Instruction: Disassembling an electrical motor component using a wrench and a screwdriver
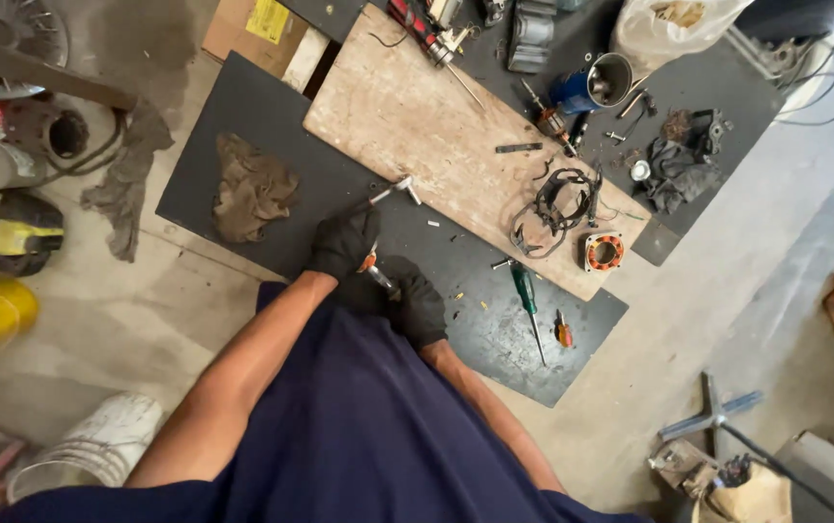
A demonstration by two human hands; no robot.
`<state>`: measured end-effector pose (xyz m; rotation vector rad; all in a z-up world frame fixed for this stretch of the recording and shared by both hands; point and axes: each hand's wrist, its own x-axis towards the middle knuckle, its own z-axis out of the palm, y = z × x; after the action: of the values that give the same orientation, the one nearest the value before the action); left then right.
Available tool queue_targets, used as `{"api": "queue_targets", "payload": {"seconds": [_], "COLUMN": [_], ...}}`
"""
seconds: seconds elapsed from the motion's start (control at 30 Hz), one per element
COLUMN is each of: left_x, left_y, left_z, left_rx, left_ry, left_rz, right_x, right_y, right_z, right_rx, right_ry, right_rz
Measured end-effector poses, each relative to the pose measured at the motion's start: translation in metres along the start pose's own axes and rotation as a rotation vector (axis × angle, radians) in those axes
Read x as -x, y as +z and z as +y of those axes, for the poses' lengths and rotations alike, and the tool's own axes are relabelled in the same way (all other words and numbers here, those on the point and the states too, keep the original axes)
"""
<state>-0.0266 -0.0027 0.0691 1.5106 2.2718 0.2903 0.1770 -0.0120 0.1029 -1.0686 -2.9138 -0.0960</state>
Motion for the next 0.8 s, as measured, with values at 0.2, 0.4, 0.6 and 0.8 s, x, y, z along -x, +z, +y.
{"api": "queue_targets", "payload": {"seconds": [0.2,0.4,0.6,0.8], "left_x": [-0.003,-0.006,0.02,0.021], "left_y": [0.012,-0.014,0.034,0.032], "left_z": [-0.001,0.012,0.015,-0.003], "left_rx": [-0.005,0.187,-0.21,0.132], "left_ry": [-0.007,-0.268,-0.115,-0.224], "left_rz": [0.142,-0.235,0.94,0.327], "right_x": [0.01,0.025,0.022,0.042], "right_y": [0.028,0.068,0.035,0.074], "right_z": [0.003,0.018,0.038,0.022], "right_rx": [-0.092,-0.17,-0.507,-0.269], "right_ry": [0.015,-0.067,0.122,0.055], "right_rz": [0.031,-0.033,-0.358,-0.089]}}
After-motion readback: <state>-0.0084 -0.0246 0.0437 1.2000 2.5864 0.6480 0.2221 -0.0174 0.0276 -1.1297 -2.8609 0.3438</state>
